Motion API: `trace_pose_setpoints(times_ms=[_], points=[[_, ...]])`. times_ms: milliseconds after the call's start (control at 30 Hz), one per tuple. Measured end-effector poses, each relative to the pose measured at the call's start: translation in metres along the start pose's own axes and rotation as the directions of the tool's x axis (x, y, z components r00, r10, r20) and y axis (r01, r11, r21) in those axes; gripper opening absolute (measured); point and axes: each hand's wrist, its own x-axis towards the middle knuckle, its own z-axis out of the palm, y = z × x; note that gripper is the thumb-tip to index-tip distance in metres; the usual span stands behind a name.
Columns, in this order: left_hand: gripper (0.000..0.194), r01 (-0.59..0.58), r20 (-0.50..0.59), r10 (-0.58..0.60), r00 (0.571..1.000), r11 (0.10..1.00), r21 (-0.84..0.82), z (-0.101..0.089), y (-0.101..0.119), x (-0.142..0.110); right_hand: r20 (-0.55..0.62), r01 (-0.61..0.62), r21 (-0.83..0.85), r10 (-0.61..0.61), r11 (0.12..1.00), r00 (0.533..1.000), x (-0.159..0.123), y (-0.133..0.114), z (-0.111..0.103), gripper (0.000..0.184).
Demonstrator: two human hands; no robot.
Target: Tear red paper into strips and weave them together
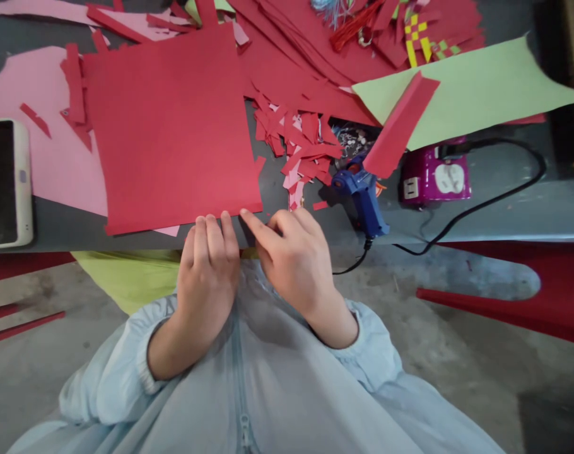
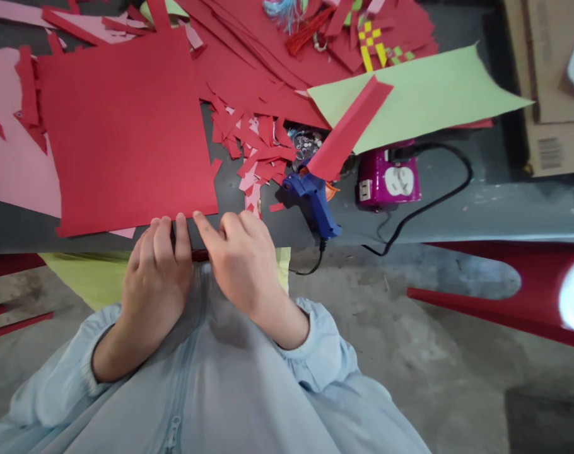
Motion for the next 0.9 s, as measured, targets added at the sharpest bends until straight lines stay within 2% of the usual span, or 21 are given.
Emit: trace_pose_setpoints(times_ms=[167,333,500,767,900], points=[[0.046,0.038,0.124,-0.033,0.992,0.998,-0.044,-0.007,0.0,0.006,0.059,-0.039,-0.1,0.045,0.994,0.997,-0.001,-0.014,0.004,0.041],[0.045,-0.02,0.135,0.013,0.991,0.999,0.045,-0.011,-0.002,0.012,0.053,-0.106,-0.186,0.118,0.977,0.992,-0.005,-0.017,0.0,0.04],[0.048,0.021,0.193,-0.013,0.981,0.999,-0.041,-0.011,-0.001,0.014,0.068,-0.135,-0.211,0.153,0.968,0.986,-0.007,-0.017,-0.002,0.041],[0.051,0.06,0.106,-0.057,0.993,0.998,-0.021,-0.003,0.006,0.014,0.109,-0.15,-0.217,0.177,0.965,0.978,-0.002,-0.025,-0.002,0.042],[0.046,0.091,0.045,-0.091,0.995,0.996,0.009,-0.001,0.006,0.01,0.13,-0.165,-0.234,0.199,0.958,0.971,-0.001,-0.029,-0.003,0.042]])
